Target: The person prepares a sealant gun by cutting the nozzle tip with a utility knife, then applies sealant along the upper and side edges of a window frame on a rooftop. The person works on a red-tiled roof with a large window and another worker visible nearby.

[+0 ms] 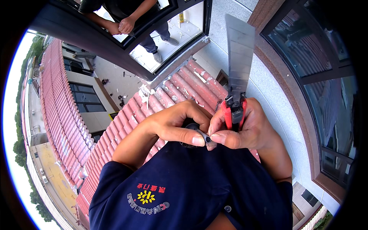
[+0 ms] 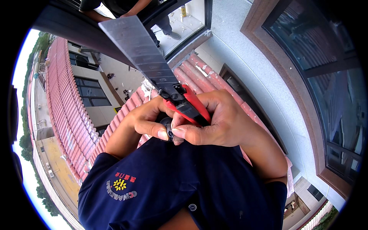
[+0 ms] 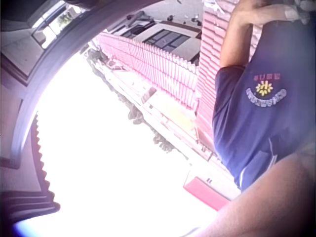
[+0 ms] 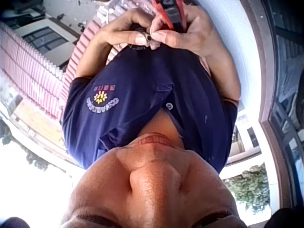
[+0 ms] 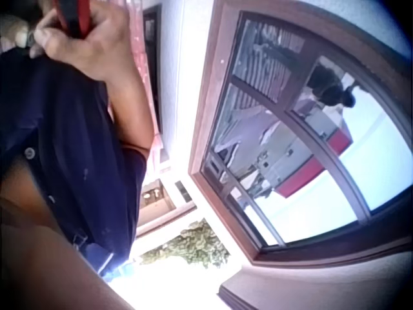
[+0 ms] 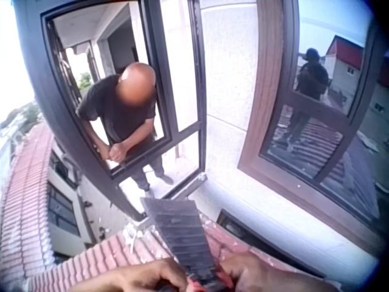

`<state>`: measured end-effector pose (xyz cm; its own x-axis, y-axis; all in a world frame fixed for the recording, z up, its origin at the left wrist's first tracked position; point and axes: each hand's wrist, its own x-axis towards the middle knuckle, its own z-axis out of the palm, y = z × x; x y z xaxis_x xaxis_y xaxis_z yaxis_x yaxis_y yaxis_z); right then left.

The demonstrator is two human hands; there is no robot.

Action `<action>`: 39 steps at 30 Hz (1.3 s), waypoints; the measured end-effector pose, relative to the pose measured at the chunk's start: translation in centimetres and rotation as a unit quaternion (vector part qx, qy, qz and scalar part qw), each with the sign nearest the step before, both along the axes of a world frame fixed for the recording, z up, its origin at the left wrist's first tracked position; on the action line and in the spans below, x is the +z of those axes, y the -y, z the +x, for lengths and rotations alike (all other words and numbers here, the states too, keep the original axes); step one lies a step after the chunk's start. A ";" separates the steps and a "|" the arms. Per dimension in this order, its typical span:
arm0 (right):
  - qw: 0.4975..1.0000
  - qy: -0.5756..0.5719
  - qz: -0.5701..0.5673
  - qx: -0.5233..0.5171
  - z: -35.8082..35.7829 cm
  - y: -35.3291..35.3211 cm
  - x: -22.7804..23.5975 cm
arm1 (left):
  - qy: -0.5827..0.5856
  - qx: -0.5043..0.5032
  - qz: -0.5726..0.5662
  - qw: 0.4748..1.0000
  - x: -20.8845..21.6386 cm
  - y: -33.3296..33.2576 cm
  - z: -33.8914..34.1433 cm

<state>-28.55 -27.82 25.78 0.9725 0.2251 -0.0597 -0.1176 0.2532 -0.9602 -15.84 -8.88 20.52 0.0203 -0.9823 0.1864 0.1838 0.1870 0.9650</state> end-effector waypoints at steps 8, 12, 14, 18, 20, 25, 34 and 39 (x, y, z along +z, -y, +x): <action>0.999 -0.019 0.034 0.023 -0.1 0.5 -0.1 | -0.003 -0.012 0.002 1.000 -0.3 0.3 -0.1; 0.999 -0.013 0.028 0.031 0.1 0.9 -0.2 | 0.004 -0.019 0.001 1.000 -0.4 0.5 0.2; 0.999 -0.003 0.016 0.033 0.2 1.1 -0.4 | -0.007 -0.021 0.004 1.000 -0.4 0.6 0.1; 0.999 -0.018 -0.010 0.025 0.2 1.4 -1.0 | -0.013 -0.017 -0.005 1.000 -0.6 0.6 0.3; 0.999 -0.019 -0.033 0.016 0.1 1.5 -0.9 | -0.014 -0.033 -0.002 0.999 -1.0 0.6 0.4; 0.999 -0.031 0.008 -0.036 0.1 1.4 -1.0 | -0.007 -0.016 -0.057 0.998 -1.5 1.1 0.4; 0.987 -0.054 -0.008 -0.153 -0.2 3.6 -6.2 | -0.007 -0.014 0.003 1.000 -1.3 0.6 1.1; 0.961 -0.135 -0.063 -0.234 -1.6 5.3 -11.3 | -0.006 -0.001 0.002 1.000 -2.0 0.6 1.4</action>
<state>-30.16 -33.15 14.49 0.9106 -0.2592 -0.3218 -0.2678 0.2230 -0.9373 -14.41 -9.52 18.55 0.0209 -0.9831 0.1819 0.1964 0.1824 0.9634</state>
